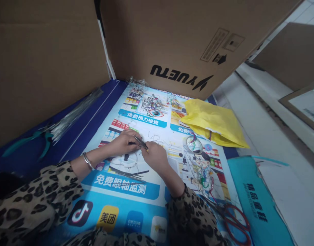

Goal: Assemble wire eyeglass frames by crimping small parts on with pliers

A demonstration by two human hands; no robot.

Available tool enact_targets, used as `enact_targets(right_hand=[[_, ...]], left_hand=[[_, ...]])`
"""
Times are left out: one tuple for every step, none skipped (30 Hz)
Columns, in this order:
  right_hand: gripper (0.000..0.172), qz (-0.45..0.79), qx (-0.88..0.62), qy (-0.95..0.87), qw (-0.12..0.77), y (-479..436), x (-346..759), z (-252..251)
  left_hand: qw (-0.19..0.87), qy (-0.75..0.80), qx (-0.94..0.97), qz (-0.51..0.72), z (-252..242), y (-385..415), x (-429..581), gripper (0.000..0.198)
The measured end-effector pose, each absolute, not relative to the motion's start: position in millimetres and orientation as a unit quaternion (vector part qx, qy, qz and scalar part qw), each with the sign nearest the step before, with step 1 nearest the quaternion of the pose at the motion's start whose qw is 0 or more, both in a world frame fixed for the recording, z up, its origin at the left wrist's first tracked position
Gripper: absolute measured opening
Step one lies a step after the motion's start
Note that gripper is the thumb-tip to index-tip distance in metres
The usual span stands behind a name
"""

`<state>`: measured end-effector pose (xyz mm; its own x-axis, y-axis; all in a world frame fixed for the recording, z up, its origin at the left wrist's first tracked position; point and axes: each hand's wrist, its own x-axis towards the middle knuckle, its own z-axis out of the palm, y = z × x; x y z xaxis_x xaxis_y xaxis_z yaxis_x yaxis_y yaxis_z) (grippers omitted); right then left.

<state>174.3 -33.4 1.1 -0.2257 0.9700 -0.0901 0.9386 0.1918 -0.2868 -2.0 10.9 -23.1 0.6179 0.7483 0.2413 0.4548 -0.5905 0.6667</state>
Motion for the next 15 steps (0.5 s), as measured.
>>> enact_targets(right_hand=[[0.020,0.139,-0.619,-0.771,0.055,-34,174,1],[0.020,0.135,-0.618,-0.773,0.057,-34,174,1],[0.019,0.130,-0.616,-0.775,0.061,-35,175,1],[0.019,0.127,-0.614,-0.776,0.069,-37,176,1],[0.019,0.123,-0.613,-0.777,0.077,-40,177,1],[0.019,0.119,-0.612,-0.777,0.086,-43,179,1],[0.018,0.114,-0.612,-0.777,0.094,-46,181,1],[0.017,0.107,-0.610,-0.779,0.098,-50,182,1],[0.016,0.099,-0.604,-0.784,0.100,-55,184,1],[0.014,0.089,-0.596,-0.792,0.098,-59,186,1],[0.013,0.076,-0.586,-0.801,0.092,-63,187,0],[0.012,0.060,-0.576,-0.811,0.085,-66,188,0],[0.011,0.041,-0.568,-0.819,0.075,-69,189,-1],[0.010,0.021,-0.561,-0.825,0.065,-71,189,-1],[0.009,0.002,-0.556,-0.830,0.056,-73,189,-1]], left_hand=[[0.286,0.353,0.852,0.260,-23,11,-2,0.006],[0.289,0.353,0.851,0.261,-23,10,-2,0.006],[0.293,0.354,0.848,0.265,-22,10,-2,0.006],[0.300,0.354,0.844,0.270,-22,11,-3,0.006],[0.309,0.352,0.839,0.277,-22,11,-3,0.007],[0.320,0.349,0.833,0.286,-22,11,-4,0.007],[0.333,0.344,0.827,0.295,-21,11,-5,0.007],[0.346,0.338,0.821,0.302,-21,11,-6,0.006],[0.357,0.333,0.817,0.306,-21,11,-7,0.006],[0.367,0.330,0.813,0.309,-21,11,-7,0.006],[0.374,0.331,0.807,0.313,-22,11,-8,0.005],[0.380,0.335,0.801,0.318,-22,11,-8,0.005],[0.384,0.340,0.795,0.324,-22,10,-9,0.004],[0.386,0.343,0.790,0.330,-22,10,-9,0.004],[0.385,0.345,0.788,0.335,-21,9,-9,0.005]])
